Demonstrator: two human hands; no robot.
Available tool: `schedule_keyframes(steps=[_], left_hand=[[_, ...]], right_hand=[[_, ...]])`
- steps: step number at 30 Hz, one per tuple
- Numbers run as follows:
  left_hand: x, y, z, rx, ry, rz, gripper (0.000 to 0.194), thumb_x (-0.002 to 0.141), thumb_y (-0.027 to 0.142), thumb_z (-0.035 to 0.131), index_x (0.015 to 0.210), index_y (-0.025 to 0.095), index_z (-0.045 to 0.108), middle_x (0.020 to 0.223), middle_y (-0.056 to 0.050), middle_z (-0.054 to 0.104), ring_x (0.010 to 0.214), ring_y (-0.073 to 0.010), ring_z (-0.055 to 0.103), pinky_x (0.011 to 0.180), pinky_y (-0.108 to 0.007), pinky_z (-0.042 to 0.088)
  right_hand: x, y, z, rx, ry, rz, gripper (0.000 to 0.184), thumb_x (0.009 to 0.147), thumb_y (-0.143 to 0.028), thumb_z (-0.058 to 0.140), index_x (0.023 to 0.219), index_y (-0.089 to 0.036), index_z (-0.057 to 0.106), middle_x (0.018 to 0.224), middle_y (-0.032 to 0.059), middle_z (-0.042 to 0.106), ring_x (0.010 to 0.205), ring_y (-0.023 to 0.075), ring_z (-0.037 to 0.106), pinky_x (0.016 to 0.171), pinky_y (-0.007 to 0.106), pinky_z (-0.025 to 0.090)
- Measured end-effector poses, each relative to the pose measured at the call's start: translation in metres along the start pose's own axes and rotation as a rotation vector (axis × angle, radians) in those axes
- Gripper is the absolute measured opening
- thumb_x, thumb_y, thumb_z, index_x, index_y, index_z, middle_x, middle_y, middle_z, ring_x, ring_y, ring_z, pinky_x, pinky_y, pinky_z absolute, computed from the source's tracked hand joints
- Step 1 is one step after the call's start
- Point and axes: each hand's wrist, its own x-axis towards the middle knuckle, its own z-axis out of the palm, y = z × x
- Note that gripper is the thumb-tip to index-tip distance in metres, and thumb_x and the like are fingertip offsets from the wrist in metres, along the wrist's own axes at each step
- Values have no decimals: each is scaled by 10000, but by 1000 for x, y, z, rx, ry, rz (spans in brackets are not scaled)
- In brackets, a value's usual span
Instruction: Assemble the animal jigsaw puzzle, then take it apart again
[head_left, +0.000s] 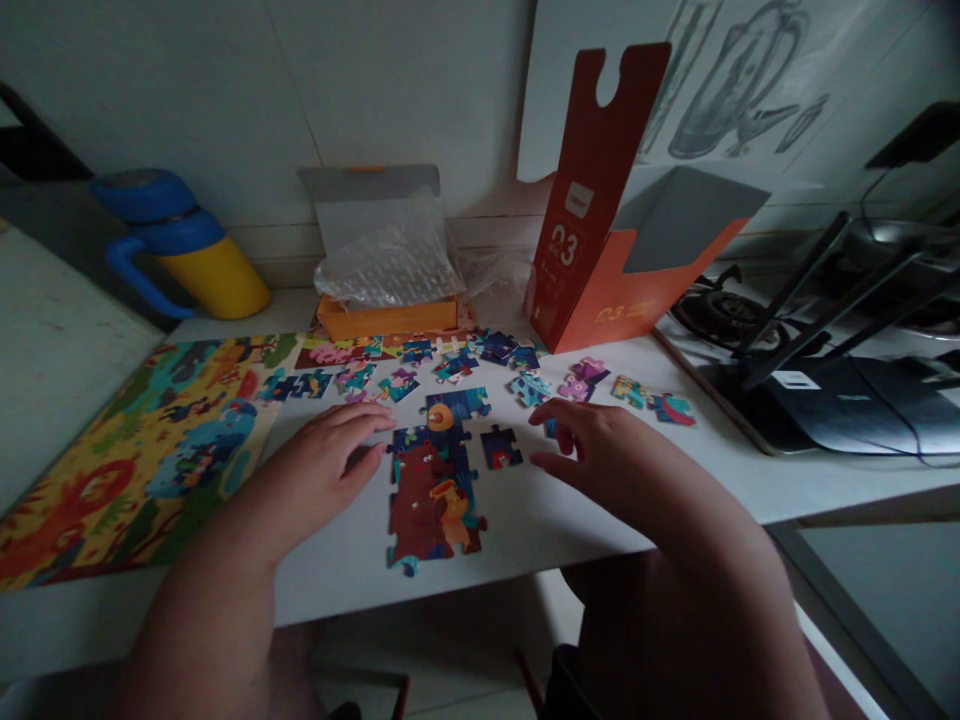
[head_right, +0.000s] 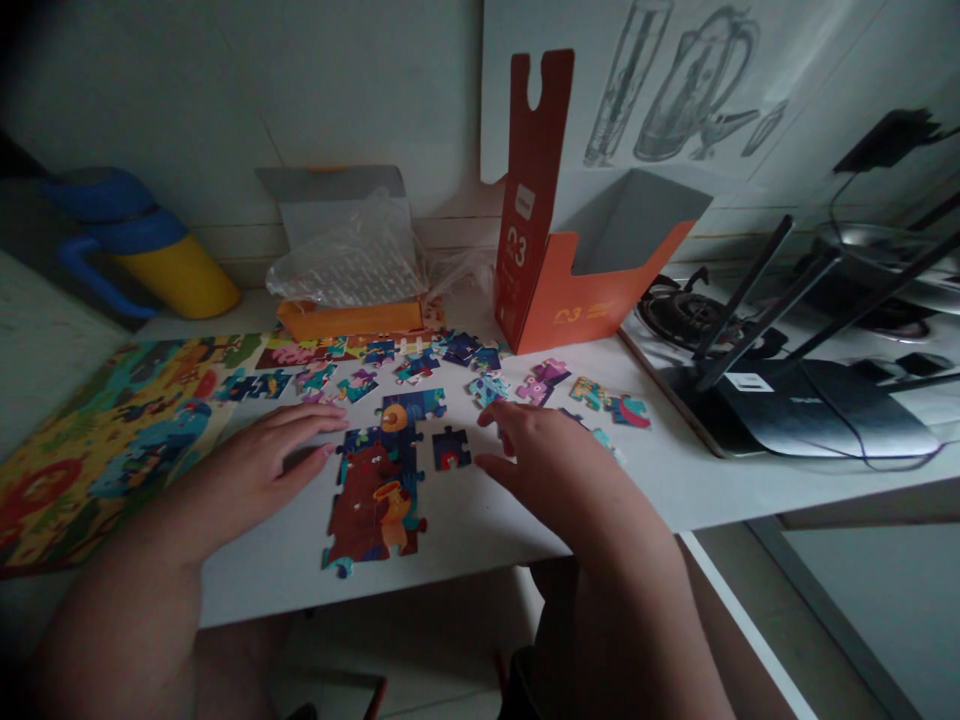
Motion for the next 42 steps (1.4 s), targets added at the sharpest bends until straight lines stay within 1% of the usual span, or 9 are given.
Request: schedule_keyframes(steps=[2, 4, 7, 11, 15, 21, 34, 39, 42], left_hand=[[-1, -2, 1, -7, 4, 1, 340, 1047, 365, 529, 1242, 211, 760, 1376, -109, 748, 1345, -291, 669, 1214, -514, 520], [-2, -3, 2, -11, 7, 8, 338, 1050, 368, 528, 1238, 212, 761, 1384, -110, 743, 1356, -292, 662, 1219, -516, 515], [-2, -5, 3, -8, 7, 19, 335, 1052, 367, 528, 1234, 214, 763, 1382, -110, 742, 1350, -288, 664, 1219, -515, 514], [-2, -5, 3, 3, 1, 24, 338, 1055, 362, 523, 1243, 212, 761, 1376, -112, 746, 1350, -284, 663, 1218, -506, 517], [-2, -3, 2, 7, 3, 23, 329, 1047, 347, 529, 1225, 206, 768, 1363, -114, 755, 1333, -286, 676, 1215, -505, 522], [-1, -1, 1, 14, 7, 25, 330, 1047, 347, 528, 1216, 199, 769, 1364, -122, 750, 1321, -288, 682, 1206, -514, 529], [0, -1, 1, -2, 14, 14, 312, 1031, 339, 547, 1202, 207, 772, 1340, -115, 761, 1331, -300, 677, 1210, -532, 526], [0, 4, -2, 4, 13, 12, 300, 1022, 310, 547, 1194, 209, 771, 1343, -113, 759, 1306, -290, 689, 1192, -511, 542], [-1, 7, -3, 18, 11, 23, 301, 1031, 292, 530, 1194, 202, 766, 1357, -116, 752, 1322, -283, 679, 1191, -496, 542]], right_hand=[[4, -13, 4, 36, -61, -38, 408, 938, -370, 745, 1339, -294, 727, 926, 33, 791, 763, 204, 719, 671, 303, 460], [7, -21, 9, 9, -100, -47, 458, 932, -379, 765, 1375, -275, 717, 953, 50, 800, 775, 218, 726, 659, 307, 450], [9, -26, 12, -46, -139, -24, 469, 943, -371, 757, 1388, -233, 704, 970, 78, 804, 772, 230, 727, 634, 312, 428], [11, -28, 11, -46, -185, 18, 482, 961, -351, 737, 1418, -215, 668, 962, 79, 804, 743, 220, 723, 623, 310, 413], [11, -29, 10, -55, -188, 44, 442, 953, -364, 744, 1352, -184, 681, 935, 82, 798, 745, 234, 716, 630, 321, 408], [12, -27, 13, -44, -177, 40, 400, 952, -383, 758, 1290, -184, 681, 944, 81, 791, 727, 223, 699, 611, 317, 390], [12, -25, 14, -35, -186, 70, 423, 945, -410, 756, 1285, -181, 653, 937, 84, 776, 742, 227, 691, 614, 314, 384], [12, -21, 18, -44, -159, 64, 439, 946, -425, 749, 1312, -213, 630, 903, 62, 758, 743, 223, 683, 608, 302, 366], [13, -19, 20, -49, -147, 66, 415, 934, -425, 761, 1270, -218, 633, 902, 54, 756, 741, 223, 680, 604, 302, 365]])
